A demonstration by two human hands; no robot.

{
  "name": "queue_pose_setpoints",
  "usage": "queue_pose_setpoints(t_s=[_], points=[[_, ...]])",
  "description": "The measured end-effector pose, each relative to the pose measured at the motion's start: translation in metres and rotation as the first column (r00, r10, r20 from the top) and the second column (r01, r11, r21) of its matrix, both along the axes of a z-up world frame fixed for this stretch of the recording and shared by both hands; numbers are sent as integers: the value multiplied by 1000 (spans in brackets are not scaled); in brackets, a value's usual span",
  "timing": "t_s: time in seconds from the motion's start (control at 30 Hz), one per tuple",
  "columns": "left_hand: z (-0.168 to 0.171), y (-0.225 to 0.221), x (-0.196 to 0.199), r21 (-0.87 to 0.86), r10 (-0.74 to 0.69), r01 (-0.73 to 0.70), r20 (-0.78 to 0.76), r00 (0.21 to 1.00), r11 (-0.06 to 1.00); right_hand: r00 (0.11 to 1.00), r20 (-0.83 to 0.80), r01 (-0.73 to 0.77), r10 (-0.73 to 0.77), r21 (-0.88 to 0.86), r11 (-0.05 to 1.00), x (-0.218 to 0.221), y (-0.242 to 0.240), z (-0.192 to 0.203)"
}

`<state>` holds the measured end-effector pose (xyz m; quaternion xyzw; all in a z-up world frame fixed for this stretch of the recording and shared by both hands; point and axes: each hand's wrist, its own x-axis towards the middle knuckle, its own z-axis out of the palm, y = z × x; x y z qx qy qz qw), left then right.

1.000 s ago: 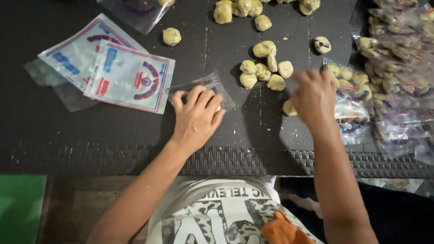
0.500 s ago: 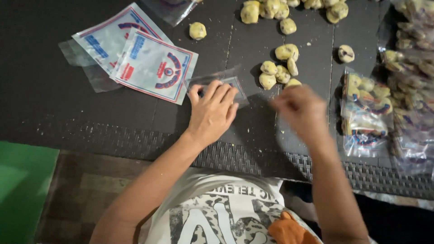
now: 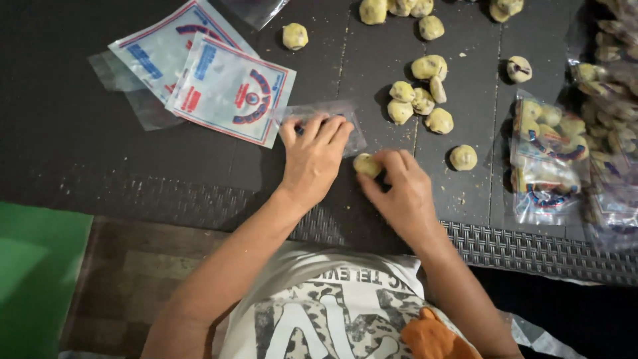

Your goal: Packing small round pastries into individual plastic bags at a bakery workstation.

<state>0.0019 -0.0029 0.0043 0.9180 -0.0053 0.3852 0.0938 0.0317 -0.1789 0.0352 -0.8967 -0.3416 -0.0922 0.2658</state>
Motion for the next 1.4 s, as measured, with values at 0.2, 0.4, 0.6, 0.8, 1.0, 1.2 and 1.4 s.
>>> queue_pose_setpoints(t_s=[0.2,0.4,0.6,0.8,1.0,1.2,1.4], points=[[-3,3,-3,42,43,-43,-15,999,998,996,33,78,-78,-9,997,6,23,-16],[-3,9,-11,8,-25,27,-185,982,1000,998,33,-54,57,-104,993,14,10,-13],[-15,17,-5,44,-76,87,-196,978,995,970,90,-220,225,-63,974,63,29,-36],[-14,23,1,33,-83,92,-204,975,995,953,63,-304,297,186,934,68,37,-51],[-12,18,1,41,-127,140,-231,965,989,947,44,-321,318,177,930,57,32,-46],[-3,-9,-4,4,-124,128,-218,968,992,955,-1,-294,297,145,945,30,3,-29],[-5,-22,4,57,-123,136,-191,974,989,970,110,-218,216,8,976,-2,-13,-12]])
